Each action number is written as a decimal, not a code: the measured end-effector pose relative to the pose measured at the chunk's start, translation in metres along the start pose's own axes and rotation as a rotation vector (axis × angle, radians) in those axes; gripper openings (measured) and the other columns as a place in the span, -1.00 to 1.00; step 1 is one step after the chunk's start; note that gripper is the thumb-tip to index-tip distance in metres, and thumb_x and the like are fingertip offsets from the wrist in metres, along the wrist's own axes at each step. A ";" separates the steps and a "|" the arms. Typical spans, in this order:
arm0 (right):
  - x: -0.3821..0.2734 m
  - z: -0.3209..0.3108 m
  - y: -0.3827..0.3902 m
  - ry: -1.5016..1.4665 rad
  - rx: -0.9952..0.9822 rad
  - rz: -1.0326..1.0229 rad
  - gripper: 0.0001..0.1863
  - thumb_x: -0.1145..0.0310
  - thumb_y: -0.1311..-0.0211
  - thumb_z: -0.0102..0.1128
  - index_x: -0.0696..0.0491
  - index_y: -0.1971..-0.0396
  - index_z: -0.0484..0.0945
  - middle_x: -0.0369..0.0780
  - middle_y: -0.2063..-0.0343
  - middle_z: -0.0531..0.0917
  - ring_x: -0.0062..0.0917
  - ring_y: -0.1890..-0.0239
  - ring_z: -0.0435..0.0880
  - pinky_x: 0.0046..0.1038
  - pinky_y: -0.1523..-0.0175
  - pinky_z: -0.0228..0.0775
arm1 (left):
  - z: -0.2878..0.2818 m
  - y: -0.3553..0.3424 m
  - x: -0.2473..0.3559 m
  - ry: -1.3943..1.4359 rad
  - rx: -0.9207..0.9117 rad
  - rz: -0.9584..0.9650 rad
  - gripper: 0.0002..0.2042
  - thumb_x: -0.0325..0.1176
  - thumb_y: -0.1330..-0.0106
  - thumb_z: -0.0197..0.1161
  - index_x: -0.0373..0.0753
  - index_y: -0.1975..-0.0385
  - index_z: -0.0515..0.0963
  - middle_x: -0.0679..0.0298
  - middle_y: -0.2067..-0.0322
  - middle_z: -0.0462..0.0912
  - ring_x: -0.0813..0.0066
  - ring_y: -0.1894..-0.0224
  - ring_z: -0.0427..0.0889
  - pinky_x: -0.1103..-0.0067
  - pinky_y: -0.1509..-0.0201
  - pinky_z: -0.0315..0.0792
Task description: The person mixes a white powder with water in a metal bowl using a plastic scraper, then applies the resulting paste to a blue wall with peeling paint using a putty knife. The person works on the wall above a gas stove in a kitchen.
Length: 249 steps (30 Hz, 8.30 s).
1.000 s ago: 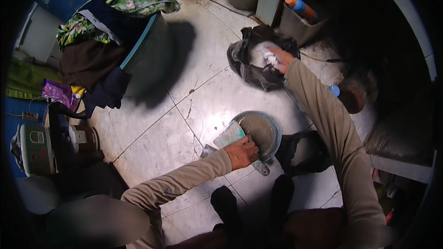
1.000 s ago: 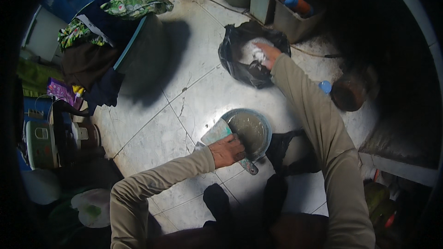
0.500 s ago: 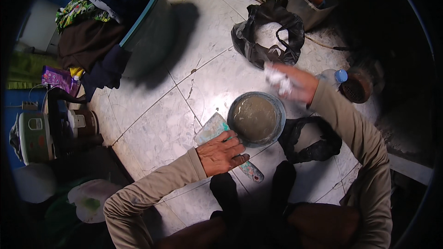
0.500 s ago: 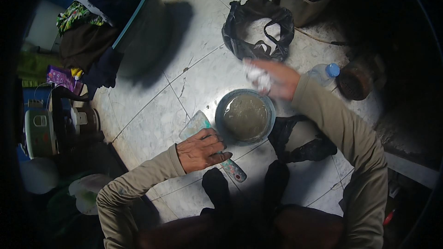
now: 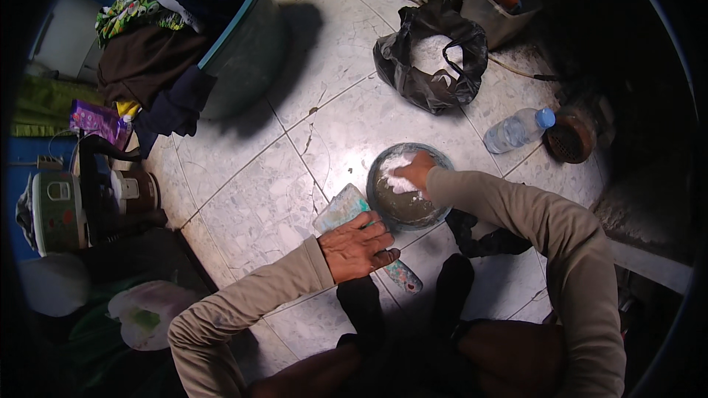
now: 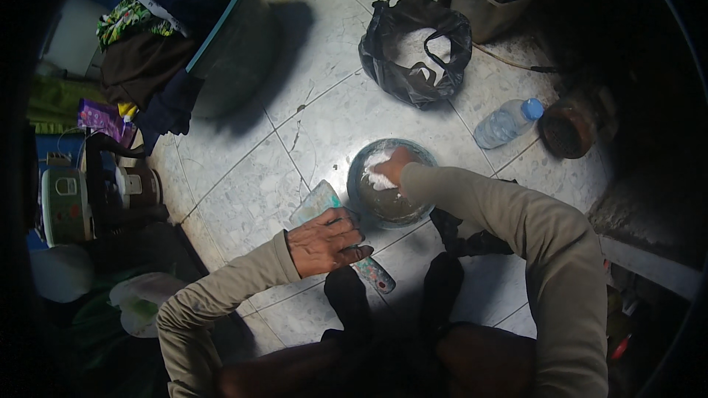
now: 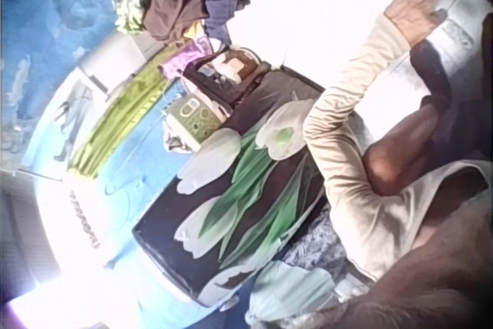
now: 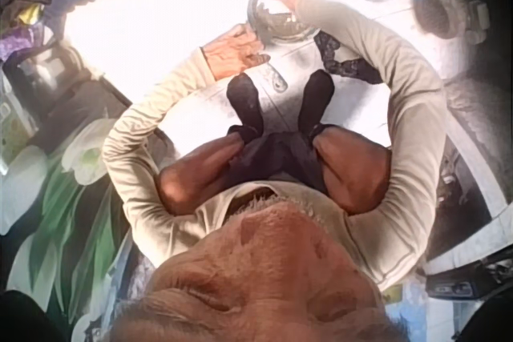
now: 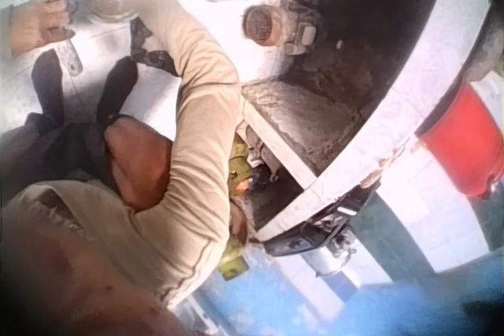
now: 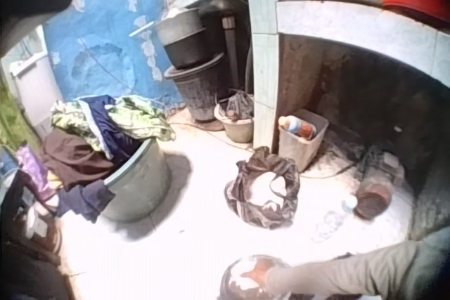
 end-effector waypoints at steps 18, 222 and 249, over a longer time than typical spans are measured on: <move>-0.024 -0.037 0.052 1.306 -0.132 -0.585 -0.73 0.69 0.02 0.10 0.18 0.26 0.56 0.12 0.12 0.57 -0.11 0.12 0.64 -0.21 0.07 0.52 | -0.001 -0.007 -0.003 -0.034 0.033 0.016 -0.62 -0.41 0.02 0.21 -0.17 0.11 0.63 0.33 0.33 0.47 0.39 0.13 0.44 0.43 -0.12 0.30; -0.034 -0.031 0.090 0.878 -0.149 -1.097 -0.52 0.48 0.14 0.35 0.06 0.08 0.54 -0.08 0.19 0.63 -0.16 0.11 0.60 -0.22 -0.05 0.43 | 0.167 -0.002 -0.043 0.763 0.999 -0.971 -0.57 -0.40 -0.34 0.05 -0.23 -0.23 0.36 0.03 0.14 0.46 0.22 0.02 0.45 0.50 -0.14 0.29; -0.018 0.004 0.115 0.696 0.158 -0.943 -0.51 0.40 0.09 0.36 0.11 0.06 0.51 -0.03 0.28 0.63 -0.11 0.16 0.59 -0.21 -0.03 0.42 | 0.161 0.006 -0.067 0.996 0.958 -0.895 -0.69 -0.39 -0.33 0.13 -0.28 -0.05 0.54 0.17 0.17 0.54 0.40 0.07 0.49 0.56 -0.11 0.31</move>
Point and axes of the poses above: each hand's wrist, its own y-axis away from the middle knuckle, its own z-axis out of the palm, x = y × z, the point moved 2 cm from there along -y, towards the middle knuckle
